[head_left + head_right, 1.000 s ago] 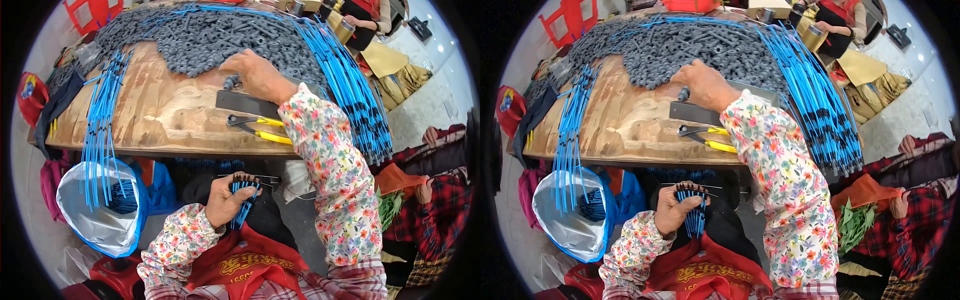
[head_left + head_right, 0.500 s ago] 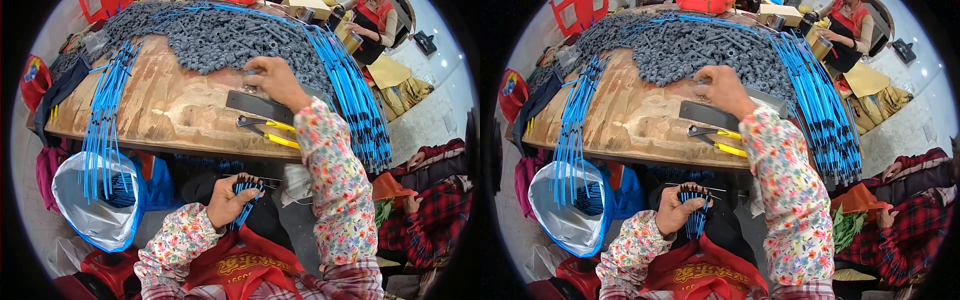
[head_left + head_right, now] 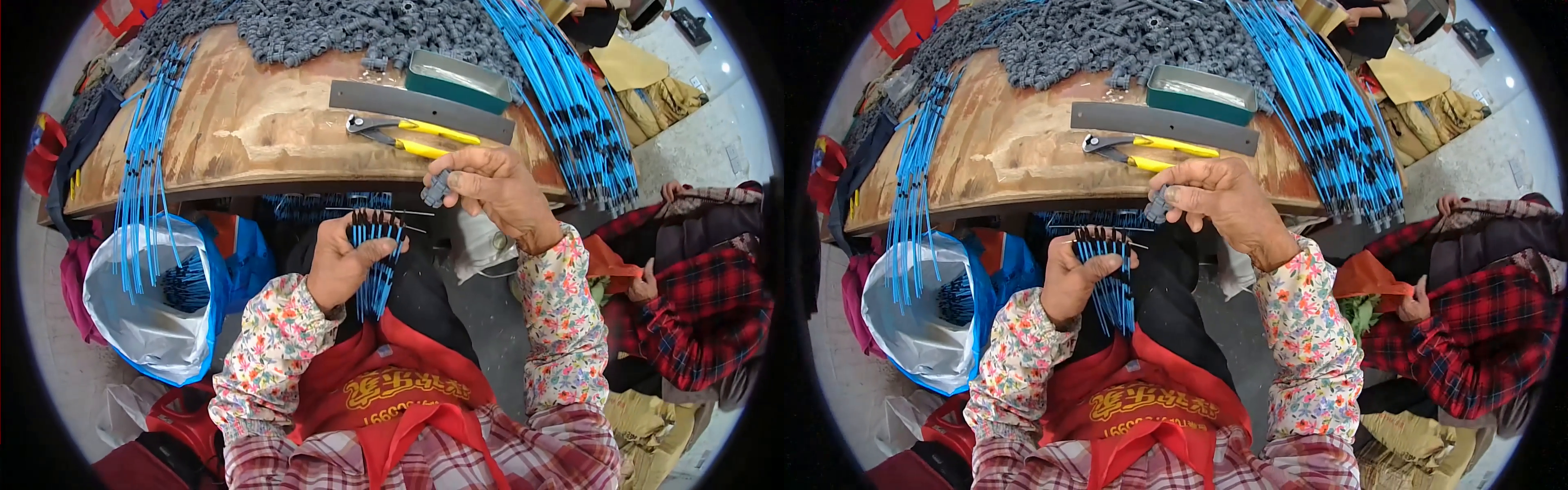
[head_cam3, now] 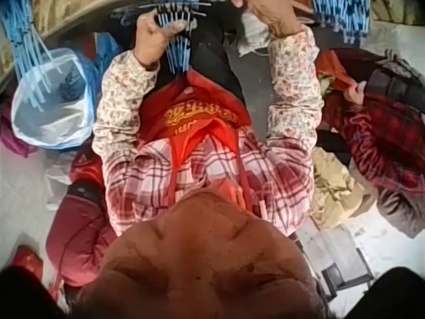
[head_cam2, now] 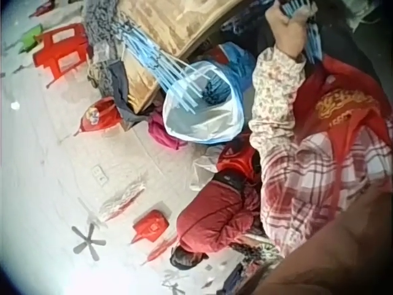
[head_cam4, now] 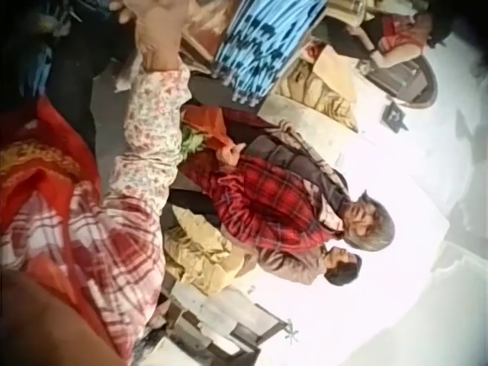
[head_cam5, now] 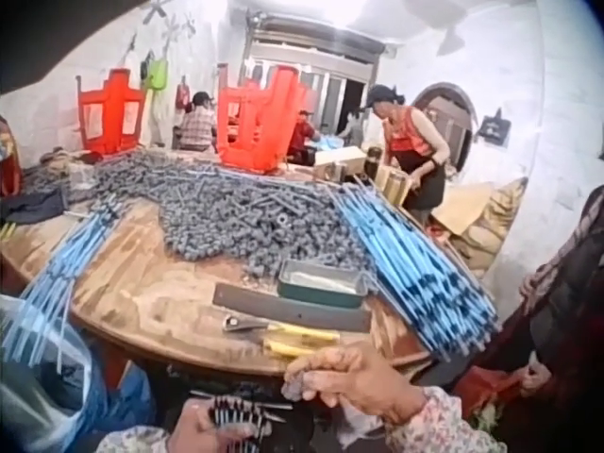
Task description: Assembling bundles of blue plastic rods with black connectors and securing them with ties.
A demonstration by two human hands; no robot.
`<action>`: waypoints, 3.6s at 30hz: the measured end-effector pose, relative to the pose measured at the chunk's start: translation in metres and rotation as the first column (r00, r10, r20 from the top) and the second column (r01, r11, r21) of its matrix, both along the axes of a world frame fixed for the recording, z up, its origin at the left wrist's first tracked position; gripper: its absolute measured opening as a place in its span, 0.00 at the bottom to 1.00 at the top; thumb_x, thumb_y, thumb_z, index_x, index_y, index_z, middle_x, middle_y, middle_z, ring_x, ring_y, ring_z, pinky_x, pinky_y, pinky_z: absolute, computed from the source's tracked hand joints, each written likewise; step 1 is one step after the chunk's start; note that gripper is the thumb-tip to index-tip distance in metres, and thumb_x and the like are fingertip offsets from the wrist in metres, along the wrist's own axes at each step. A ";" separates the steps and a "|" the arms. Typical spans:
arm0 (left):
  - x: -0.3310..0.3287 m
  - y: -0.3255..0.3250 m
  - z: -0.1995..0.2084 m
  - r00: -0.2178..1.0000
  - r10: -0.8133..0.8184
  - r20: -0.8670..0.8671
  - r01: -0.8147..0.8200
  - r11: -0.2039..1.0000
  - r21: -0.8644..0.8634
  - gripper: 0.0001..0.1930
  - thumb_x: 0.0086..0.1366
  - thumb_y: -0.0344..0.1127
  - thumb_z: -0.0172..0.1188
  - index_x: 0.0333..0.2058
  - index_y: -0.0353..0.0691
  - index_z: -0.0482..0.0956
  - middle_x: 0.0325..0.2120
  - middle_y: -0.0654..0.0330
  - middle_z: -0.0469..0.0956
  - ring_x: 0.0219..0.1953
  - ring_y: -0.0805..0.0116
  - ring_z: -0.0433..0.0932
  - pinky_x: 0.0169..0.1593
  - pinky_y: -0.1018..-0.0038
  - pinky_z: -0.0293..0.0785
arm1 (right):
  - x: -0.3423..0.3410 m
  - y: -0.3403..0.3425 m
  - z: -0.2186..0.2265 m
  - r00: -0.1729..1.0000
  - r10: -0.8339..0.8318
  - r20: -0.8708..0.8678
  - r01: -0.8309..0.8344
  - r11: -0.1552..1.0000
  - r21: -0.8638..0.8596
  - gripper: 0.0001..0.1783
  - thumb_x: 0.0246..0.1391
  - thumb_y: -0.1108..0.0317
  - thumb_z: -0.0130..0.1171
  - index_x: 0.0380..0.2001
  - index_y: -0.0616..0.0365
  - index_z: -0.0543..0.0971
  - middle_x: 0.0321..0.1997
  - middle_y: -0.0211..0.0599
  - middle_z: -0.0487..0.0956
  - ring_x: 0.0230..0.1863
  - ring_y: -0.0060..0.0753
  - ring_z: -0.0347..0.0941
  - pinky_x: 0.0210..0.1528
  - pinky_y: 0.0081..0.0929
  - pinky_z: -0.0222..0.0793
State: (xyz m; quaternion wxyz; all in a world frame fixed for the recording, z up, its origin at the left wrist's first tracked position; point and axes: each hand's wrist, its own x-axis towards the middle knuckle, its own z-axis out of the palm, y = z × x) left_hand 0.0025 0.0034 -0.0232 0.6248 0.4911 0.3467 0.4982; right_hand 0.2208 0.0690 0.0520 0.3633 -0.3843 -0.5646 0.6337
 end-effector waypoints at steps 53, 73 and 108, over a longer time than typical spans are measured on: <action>0.012 -0.008 0.014 0.997 0.008 0.074 -0.009 1.000 0.006 0.21 0.53 0.16 0.57 0.48 0.28 0.73 0.38 0.54 0.79 0.36 0.68 0.80 0.43 0.76 0.76 | -0.038 -0.038 -0.013 0.990 -0.125 0.062 0.112 0.977 0.182 0.12 0.50 0.63 0.63 0.27 0.63 0.79 0.21 0.27 0.75 0.19 0.12 0.66 0.18 0.10 0.60; 0.010 -0.005 0.014 0.986 0.151 0.076 -0.137 0.977 -0.166 0.22 0.51 0.15 0.54 0.48 0.29 0.73 0.35 0.56 0.80 0.34 0.71 0.80 0.41 0.76 0.77 | -0.078 -0.098 -0.080 0.819 -0.550 0.162 0.308 0.661 0.684 0.09 0.45 0.80 0.61 0.26 0.62 0.70 0.19 0.34 0.71 0.17 0.21 0.68 0.18 0.20 0.61; 0.009 -0.010 0.013 0.984 0.178 -0.011 -0.178 0.984 -0.003 0.22 0.50 0.25 0.63 0.46 0.27 0.75 0.38 0.57 0.79 0.39 0.71 0.77 0.46 0.76 0.73 | -0.064 -0.083 -0.044 0.797 -0.604 -0.005 0.526 0.690 0.496 0.21 0.43 0.77 0.66 0.43 0.62 0.73 0.32 0.32 0.74 0.26 0.17 0.70 0.26 0.16 0.66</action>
